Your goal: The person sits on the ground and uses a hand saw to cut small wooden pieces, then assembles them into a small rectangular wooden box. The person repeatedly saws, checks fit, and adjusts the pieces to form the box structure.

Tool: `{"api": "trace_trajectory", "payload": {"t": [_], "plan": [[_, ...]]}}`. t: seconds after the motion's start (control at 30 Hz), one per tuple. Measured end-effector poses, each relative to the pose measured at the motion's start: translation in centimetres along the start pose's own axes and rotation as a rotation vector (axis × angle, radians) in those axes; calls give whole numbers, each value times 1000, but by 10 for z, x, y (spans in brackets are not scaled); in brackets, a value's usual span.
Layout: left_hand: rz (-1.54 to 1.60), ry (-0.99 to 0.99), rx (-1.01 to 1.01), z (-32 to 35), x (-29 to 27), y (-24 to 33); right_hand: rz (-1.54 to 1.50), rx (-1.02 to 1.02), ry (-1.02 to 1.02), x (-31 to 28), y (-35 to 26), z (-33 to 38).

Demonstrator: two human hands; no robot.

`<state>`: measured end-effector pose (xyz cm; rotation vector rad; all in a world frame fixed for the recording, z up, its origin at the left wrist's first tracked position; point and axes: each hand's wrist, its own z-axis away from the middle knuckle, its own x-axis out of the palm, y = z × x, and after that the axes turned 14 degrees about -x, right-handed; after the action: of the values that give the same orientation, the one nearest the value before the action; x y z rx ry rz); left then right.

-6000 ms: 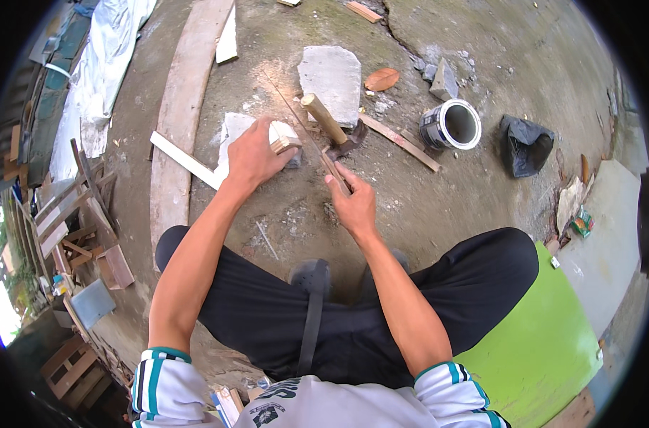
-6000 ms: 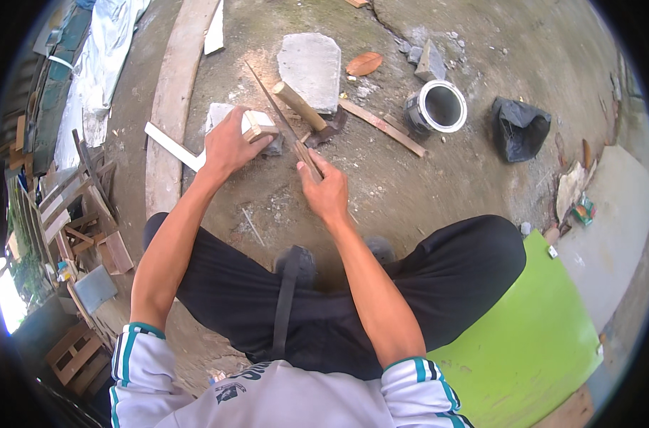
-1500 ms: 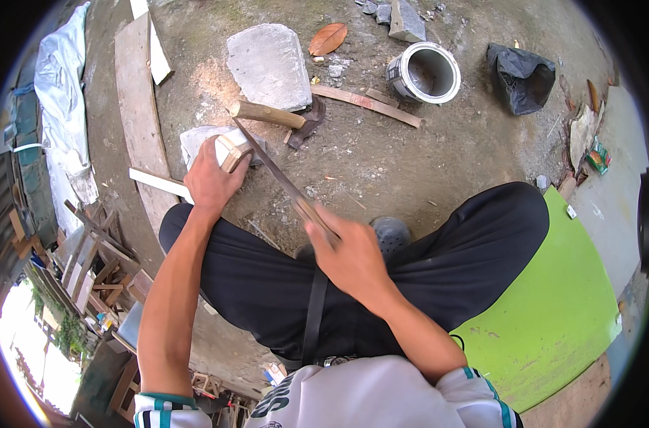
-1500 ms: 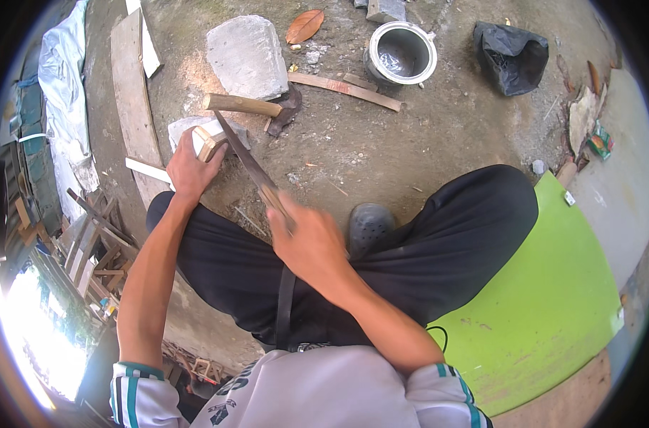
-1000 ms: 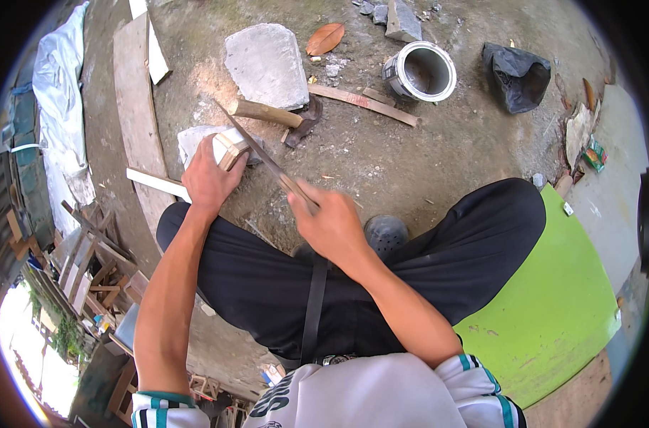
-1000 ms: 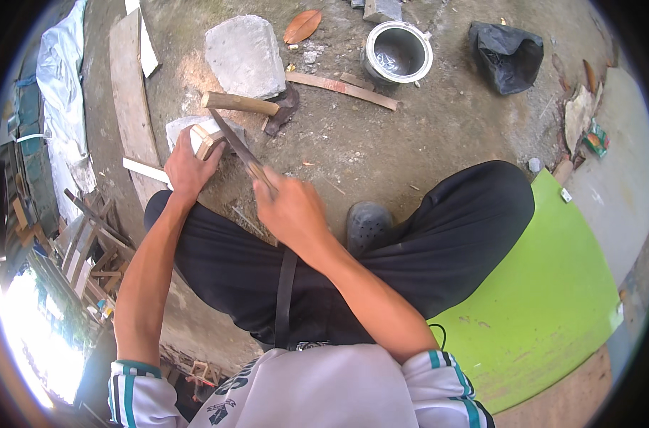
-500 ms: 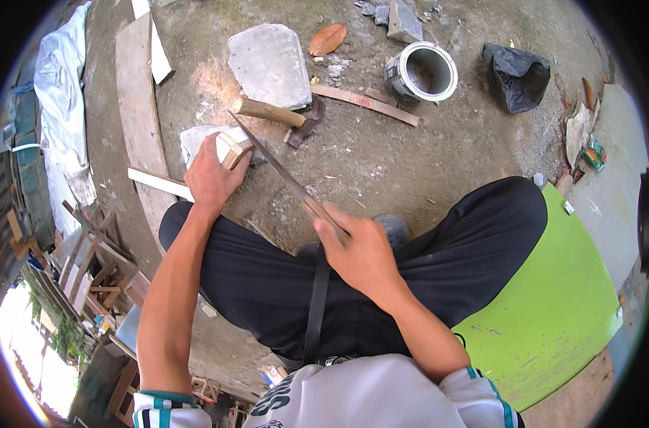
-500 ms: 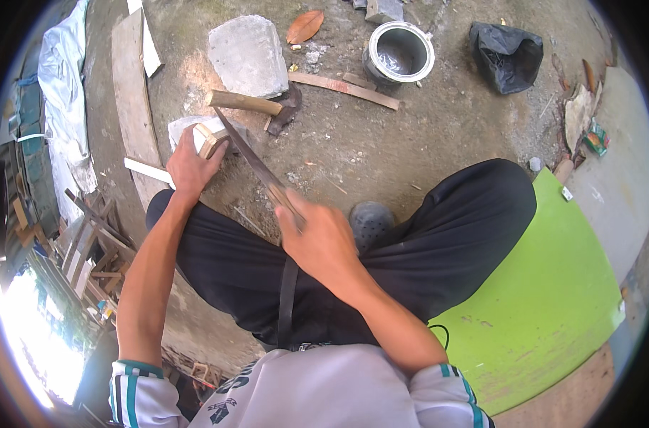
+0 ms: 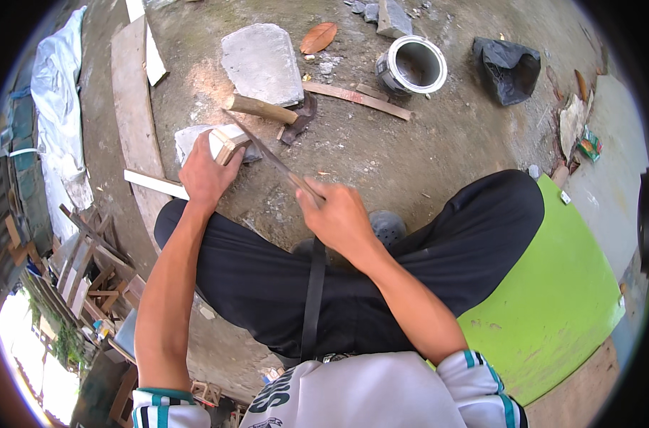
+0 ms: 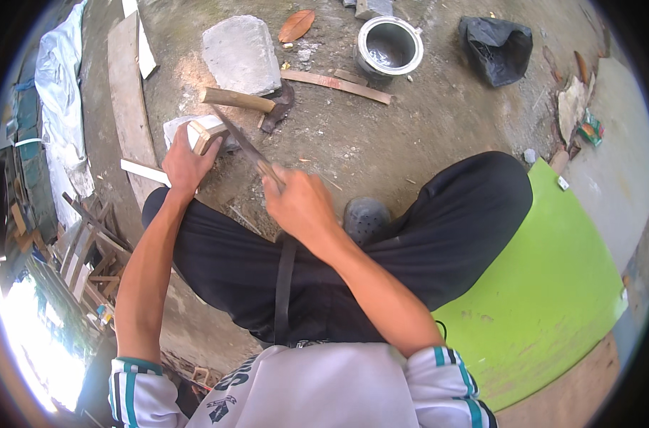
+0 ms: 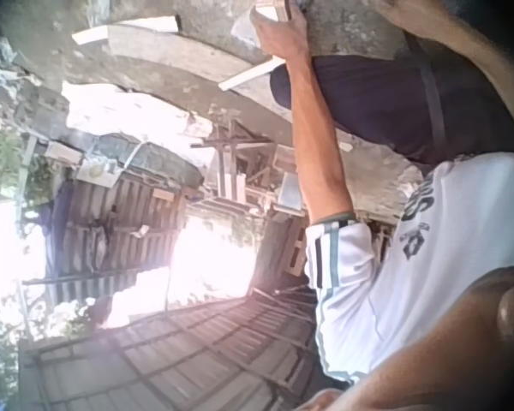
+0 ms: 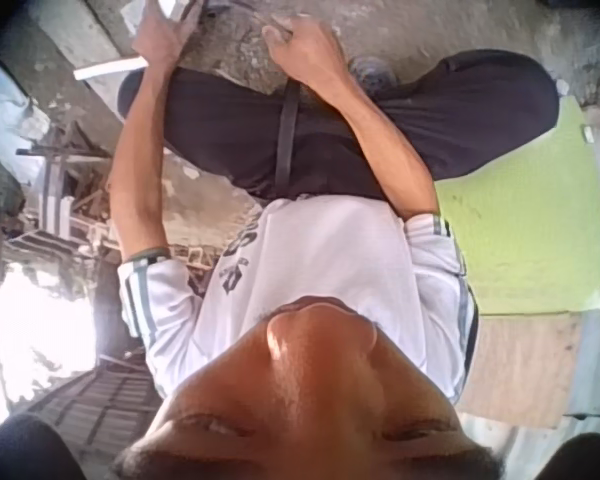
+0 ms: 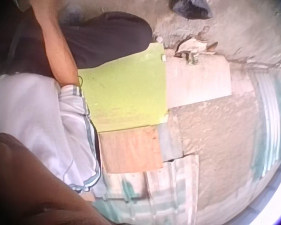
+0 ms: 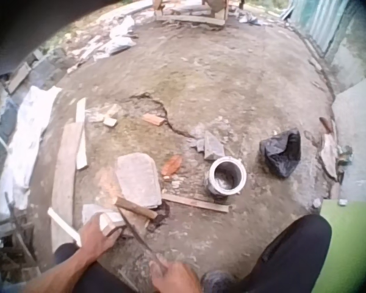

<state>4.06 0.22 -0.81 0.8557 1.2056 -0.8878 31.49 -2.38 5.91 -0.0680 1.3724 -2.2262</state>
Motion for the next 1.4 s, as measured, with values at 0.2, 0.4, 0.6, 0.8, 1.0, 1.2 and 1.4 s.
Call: {"api": "trace_trajectory", "payload": {"t": [0.2, 0.4, 0.6, 0.8, 1.0, 1.2, 1.4], "plan": [[-29, 7, 11, 1, -1, -1, -3, -23, 78, -14, 22, 39], [6, -32, -27, -1, -3, -3, 149, -249, 82, -35, 20, 48], [322, 30, 139, 20, -23, -30, 112, -379, -95, -58, 2, 50], [875, -61, 129, 88, -70, -27, 112, -344, -176, -51, -18, 50], [1082, -82, 317, 133, -99, -18, 132, -470, -215, -44, -61, 56], [1098, -20, 468, 146, -117, -12, 102, -693, -251, -36, -100, 51], [1063, 84, 557, 147, -128, -12, 29, -641, -347, -32, -108, 49]]}}
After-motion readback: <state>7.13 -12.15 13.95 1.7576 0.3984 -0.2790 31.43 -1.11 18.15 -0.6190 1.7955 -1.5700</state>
